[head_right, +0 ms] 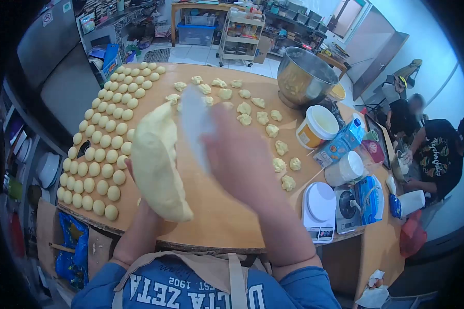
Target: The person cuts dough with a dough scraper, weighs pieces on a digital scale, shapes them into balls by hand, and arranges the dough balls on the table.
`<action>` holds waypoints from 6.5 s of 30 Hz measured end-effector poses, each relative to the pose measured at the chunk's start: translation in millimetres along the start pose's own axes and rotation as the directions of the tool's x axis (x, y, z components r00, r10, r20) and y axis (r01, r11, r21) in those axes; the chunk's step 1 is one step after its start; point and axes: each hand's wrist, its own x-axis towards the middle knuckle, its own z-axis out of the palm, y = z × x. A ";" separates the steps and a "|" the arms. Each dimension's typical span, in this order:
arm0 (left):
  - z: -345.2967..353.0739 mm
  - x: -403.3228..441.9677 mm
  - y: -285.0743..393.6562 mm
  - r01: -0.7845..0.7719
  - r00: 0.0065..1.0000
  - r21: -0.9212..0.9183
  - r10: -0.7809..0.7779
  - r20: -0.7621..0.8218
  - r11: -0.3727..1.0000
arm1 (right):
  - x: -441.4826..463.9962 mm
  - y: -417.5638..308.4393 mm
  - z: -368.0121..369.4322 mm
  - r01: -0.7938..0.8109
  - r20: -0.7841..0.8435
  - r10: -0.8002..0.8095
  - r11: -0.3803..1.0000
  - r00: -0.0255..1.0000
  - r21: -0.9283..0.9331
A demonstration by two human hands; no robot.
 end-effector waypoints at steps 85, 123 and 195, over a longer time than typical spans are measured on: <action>64.4 -19.4 -68.8 -0.409 0.909 0.786 -0.288 0.302 -0.464 | -192.1 86.7 19.9 -0.140 0.081 0.186 0.911 0.979 -0.389; 7.9 -98.1 71.3 -0.296 0.787 0.753 0.298 0.541 -0.587 | -114.4 123.1 -75.1 -0.250 -0.308 0.285 0.957 0.908 0.149; 16.7 -104.0 72.6 -0.152 0.863 0.857 0.357 0.358 -0.492 | -119.9 83.2 153.4 0.175 0.444 -0.180 0.983 0.877 0.054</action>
